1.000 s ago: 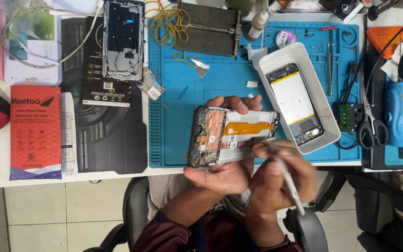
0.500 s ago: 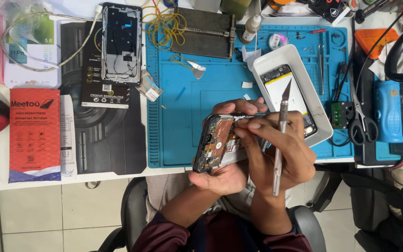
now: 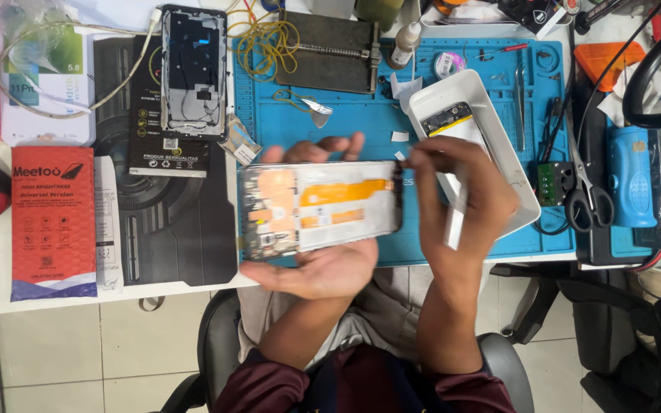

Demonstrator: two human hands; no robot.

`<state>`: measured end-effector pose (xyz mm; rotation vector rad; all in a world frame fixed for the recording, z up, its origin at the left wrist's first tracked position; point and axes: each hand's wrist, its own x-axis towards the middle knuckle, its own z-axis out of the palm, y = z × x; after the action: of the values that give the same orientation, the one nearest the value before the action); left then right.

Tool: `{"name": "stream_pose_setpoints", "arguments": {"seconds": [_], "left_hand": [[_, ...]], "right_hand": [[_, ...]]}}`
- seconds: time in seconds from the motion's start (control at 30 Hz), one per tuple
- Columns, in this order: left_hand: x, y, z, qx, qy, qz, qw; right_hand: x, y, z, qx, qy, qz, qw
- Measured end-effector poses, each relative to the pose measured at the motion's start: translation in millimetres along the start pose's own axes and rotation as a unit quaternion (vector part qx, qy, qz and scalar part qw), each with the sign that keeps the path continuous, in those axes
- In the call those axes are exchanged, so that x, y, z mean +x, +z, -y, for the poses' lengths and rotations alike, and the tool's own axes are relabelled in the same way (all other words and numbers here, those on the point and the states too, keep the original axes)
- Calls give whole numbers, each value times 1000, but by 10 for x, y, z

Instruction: The person works on a disassembled smartphone at a repair bench, peeling an orange flex cable and adhesive from the phone frame, cutting a piece of tape with scissors, applying the tape to the frame, and pressing a new battery into the phone body.

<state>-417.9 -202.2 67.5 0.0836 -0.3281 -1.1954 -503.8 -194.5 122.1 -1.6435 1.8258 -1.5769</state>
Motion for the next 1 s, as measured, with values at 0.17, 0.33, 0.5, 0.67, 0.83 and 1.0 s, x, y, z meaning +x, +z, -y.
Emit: {"name": "stream_pose_setpoints", "arguments": {"seconds": [0.17,0.33,0.5,0.67,0.83,1.0], "left_hand": [[156,-9,-172,-5,13,15,1000],[203,32,-273,-9,11,32,999],[97,21,-322,-12,-13,4,1000],[-19,8,-396,-18,-30,-8,999],[-55,5,-446,-28,-70,2,997],[-68,37,-357,-32,-27,-18,999]], "right_hand": [[-7,12,-54,-59,-12,43,997],[-183,31,4,46,34,-35,998],[-545,79,72,102,-91,-56,989],[-743,150,40,100,-108,-55,988],[-751,199,65,25,-150,-77,985],[-701,200,94,27,-139,-83,986]]}}
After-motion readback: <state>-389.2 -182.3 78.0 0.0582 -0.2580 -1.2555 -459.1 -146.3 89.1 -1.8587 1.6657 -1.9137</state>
